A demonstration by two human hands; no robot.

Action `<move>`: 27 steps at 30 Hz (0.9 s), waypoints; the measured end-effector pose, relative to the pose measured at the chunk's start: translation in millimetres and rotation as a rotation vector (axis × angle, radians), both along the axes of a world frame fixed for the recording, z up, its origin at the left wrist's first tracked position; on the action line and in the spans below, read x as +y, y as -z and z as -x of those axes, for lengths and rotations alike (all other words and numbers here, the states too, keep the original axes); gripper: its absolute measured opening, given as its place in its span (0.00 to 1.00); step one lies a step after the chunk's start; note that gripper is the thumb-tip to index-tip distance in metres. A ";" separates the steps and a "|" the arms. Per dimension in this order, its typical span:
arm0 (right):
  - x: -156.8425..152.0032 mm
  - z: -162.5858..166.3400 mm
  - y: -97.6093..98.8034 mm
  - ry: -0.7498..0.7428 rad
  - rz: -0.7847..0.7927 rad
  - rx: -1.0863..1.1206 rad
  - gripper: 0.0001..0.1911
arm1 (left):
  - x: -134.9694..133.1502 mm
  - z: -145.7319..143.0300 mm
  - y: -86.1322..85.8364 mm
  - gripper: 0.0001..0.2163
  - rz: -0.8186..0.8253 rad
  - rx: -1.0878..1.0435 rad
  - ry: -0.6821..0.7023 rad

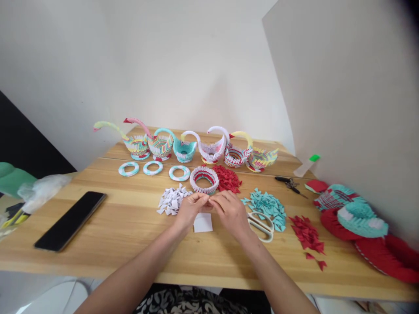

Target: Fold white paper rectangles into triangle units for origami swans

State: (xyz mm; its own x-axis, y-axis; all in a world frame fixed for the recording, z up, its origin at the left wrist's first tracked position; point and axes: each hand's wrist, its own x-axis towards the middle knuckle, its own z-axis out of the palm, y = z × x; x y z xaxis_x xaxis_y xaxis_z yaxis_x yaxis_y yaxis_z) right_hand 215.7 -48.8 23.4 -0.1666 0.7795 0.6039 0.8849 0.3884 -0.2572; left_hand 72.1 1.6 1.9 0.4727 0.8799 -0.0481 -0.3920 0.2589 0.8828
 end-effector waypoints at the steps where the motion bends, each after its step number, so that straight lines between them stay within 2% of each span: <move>1: 0.3 -1.5 -0.1 -0.014 0.008 0.033 0.11 | 0.0 0.2 -0.5 0.14 -0.042 0.042 -0.016; 4: 1.2 -6.7 -1.1 -0.059 0.033 0.146 0.08 | 0.0 1.9 -1.9 0.11 -0.245 0.212 -0.083; 6: 1.9 -10.5 -2.5 -0.081 0.045 0.189 0.07 | 0.3 4.2 -2.2 0.08 -0.437 0.345 -0.150; 10: 3.9 -17.4 -8.3 -0.127 0.087 0.113 0.09 | 1.7 9.6 -2.7 0.08 -0.910 0.586 -0.252; 12: 6.0 -19.6 -12.3 -0.159 0.105 0.052 0.10 | 2.9 11.3 -3.8 0.10 -1.034 0.633 -0.236; 13: 7.5 -20.2 -14.0 -0.178 0.111 0.043 0.10 | 3.4 11.6 -4.5 0.10 -1.040 0.631 -0.228; 15: 10.9 -20.2 -15.8 -0.206 0.115 0.107 0.10 | 4.6 11.3 -5.6 0.09 -0.932 0.577 -0.238; 19: 16.7 -15.5 -7.9 -0.195 0.115 0.435 0.07 | 6.6 8.6 -5.5 0.09 -0.479 0.378 -0.242; 21: 17.6 -11.8 0.5 -0.185 0.134 0.550 0.06 | 6.6 6.9 -4.2 0.10 -0.347 0.309 -0.197; 24: 16.7 -7.1 10.9 -0.180 0.139 0.609 0.03 | 4.1 4.3 -2.1 0.10 -0.316 0.281 -0.143; 27: 14.2 -5.5 13.1 -0.161 0.115 0.622 0.03 | -0.5 3.1 -1.7 0.09 -0.430 0.366 -0.172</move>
